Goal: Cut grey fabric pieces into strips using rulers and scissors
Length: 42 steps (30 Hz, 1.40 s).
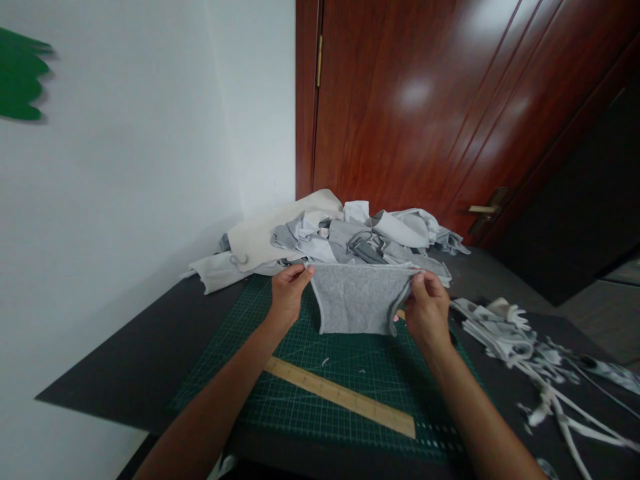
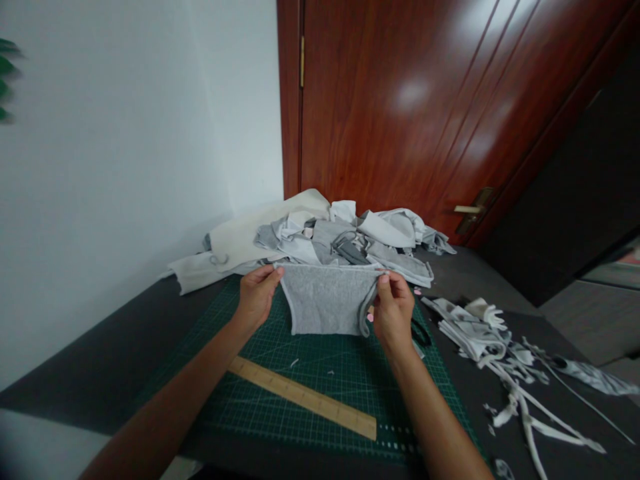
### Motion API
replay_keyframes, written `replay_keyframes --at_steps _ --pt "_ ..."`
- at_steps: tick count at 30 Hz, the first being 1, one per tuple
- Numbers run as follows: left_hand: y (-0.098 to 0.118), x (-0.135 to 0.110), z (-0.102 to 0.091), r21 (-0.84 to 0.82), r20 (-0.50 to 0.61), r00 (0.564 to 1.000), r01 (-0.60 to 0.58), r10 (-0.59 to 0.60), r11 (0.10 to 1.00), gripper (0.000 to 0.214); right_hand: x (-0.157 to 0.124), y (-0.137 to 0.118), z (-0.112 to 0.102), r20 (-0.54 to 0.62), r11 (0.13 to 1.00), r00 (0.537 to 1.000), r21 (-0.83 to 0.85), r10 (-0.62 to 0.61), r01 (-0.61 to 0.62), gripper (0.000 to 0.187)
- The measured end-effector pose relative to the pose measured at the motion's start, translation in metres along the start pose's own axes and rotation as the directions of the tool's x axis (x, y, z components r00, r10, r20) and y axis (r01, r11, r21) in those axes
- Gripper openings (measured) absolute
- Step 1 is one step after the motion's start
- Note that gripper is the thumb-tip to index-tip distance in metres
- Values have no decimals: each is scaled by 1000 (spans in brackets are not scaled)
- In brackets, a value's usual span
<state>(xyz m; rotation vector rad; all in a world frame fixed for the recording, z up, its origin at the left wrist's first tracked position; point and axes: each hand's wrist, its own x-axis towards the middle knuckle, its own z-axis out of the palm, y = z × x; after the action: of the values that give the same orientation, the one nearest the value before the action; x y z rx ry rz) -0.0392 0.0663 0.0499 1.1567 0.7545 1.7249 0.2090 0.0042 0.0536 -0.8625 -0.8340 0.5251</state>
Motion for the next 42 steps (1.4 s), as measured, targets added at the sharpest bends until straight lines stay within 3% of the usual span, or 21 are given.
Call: replay_keyframes --at_steps 3,7,11,16,21,24,31,36,42 --pt "-2 0 0 32 -29 999 -22 23 999 26 1 1 1 -4 996 999 75 41 -41 36" --pt "-5 -1 0 -1 -28 1000 7 -7 1000 27 0 2 1 -9 995 1000 97 -1 2 35" --pt "-7 -1 -2 -21 6 1000 8 -8 1000 29 2 5 -3 -7 998 999 21 -54 54 33" --pt "-1 -2 -6 30 4 995 -101 101 994 39 5 9 -8 51 995 999 -97 -19 24 50" --pt "6 0 -4 69 -36 983 -177 180 982 25 7 10 -8 71 989 997 -145 27 -16 39" --pt "7 4 -5 -33 -45 991 -129 127 991 48 7 9 -7 54 993 998 -114 23 -17 34" --pt "3 12 -13 -32 47 998 33 -31 999 33 7 8 -6 47 997 999 -81 -12 16 32" --pt "7 14 -16 -39 132 986 106 -100 994 43 7 4 -7 35 993 998 -99 -59 63 34" --pt "10 12 -20 140 272 949 125 -160 982 32 8 -9 -9 71 959 994 -265 -83 99 42"
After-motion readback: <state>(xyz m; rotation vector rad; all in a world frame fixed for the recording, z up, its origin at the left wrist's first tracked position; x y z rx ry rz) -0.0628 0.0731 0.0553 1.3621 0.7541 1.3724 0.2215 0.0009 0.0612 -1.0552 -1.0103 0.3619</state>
